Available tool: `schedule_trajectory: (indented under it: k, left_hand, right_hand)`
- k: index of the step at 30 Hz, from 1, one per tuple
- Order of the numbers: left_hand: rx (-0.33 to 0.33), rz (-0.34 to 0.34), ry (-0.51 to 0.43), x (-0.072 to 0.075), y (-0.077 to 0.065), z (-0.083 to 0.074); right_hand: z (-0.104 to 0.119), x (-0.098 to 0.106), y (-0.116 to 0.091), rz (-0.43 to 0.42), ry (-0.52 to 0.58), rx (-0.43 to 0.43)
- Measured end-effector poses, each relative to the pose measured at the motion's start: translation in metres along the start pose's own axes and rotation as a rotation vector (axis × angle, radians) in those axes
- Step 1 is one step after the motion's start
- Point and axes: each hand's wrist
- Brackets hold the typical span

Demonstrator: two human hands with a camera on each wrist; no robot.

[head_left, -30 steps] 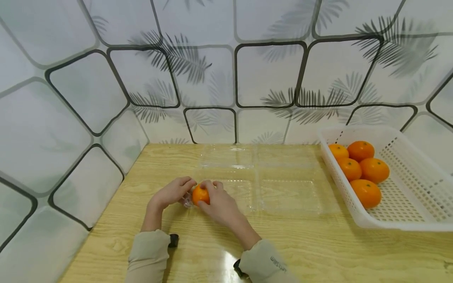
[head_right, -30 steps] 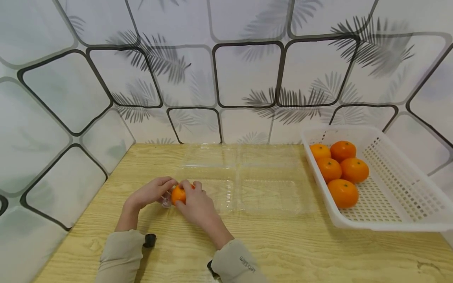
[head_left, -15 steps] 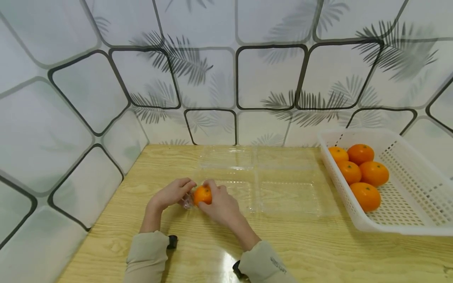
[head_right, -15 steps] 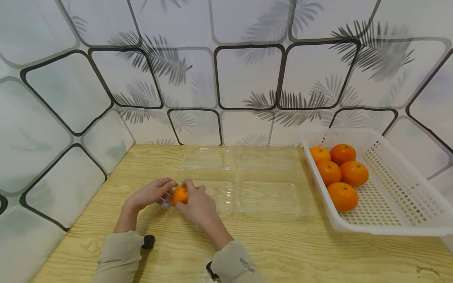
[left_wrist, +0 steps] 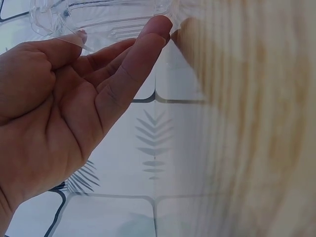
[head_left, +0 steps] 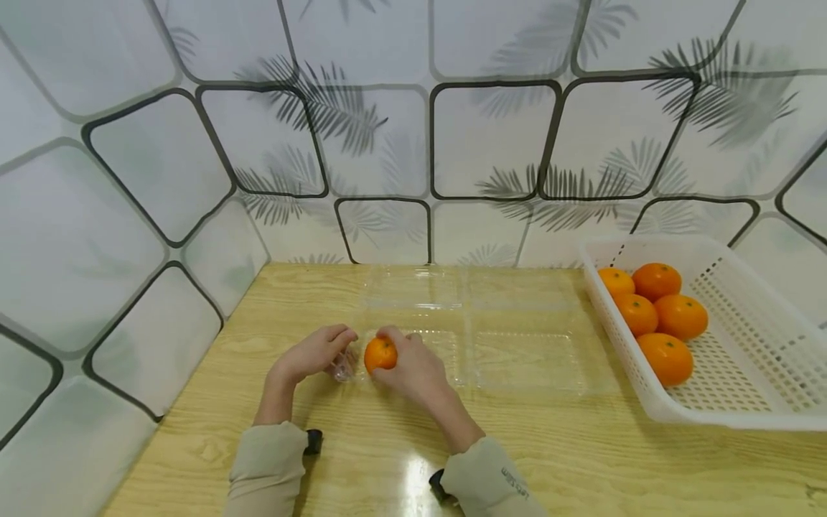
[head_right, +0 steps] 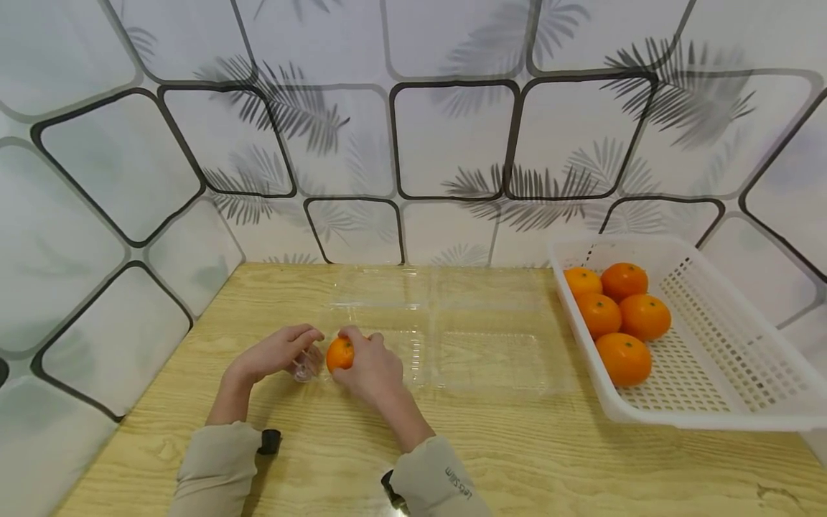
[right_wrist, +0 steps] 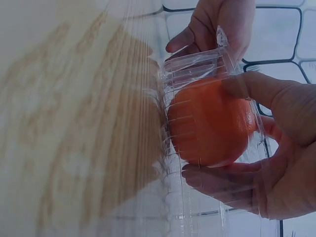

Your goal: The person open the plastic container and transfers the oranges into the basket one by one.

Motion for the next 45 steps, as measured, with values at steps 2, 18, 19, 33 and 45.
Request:
schedule_trajectory:
  k: [2,18,19,33,45]
  left_hand:
    - [0.004,-0.001,0.006,0.0,0.001,0.001]
    - [0.026,-0.001,-0.012,-0.008,-0.012,0.011]
    - [0.027,-0.003,-0.017,-0.008,-0.012,0.011]
    - [0.014,-0.021,-0.007,-0.005,-0.005,0.008]
    - [0.009,-0.019,0.025,0.001,-0.002,-0.002]
  right_hand:
    - [-0.002,0.001,0.0,-0.001,0.018,0.008]
    - [-0.011,-0.012,-0.006,0.022,0.13,0.038]
    - [-0.01,-0.011,-0.006,0.023,0.131,0.04]
    - [-0.011,0.001,-0.001,-0.014,0.2,0.038]
    - [-0.009,0.022,-0.004,-0.114,0.237,0.043]
Point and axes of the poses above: each hand's wrist, its own y-axis towards the middle knuckle, its own x-axis out of the back of the hand, z = x × y, and after that the axes turned 5 degrees about x, right-handed
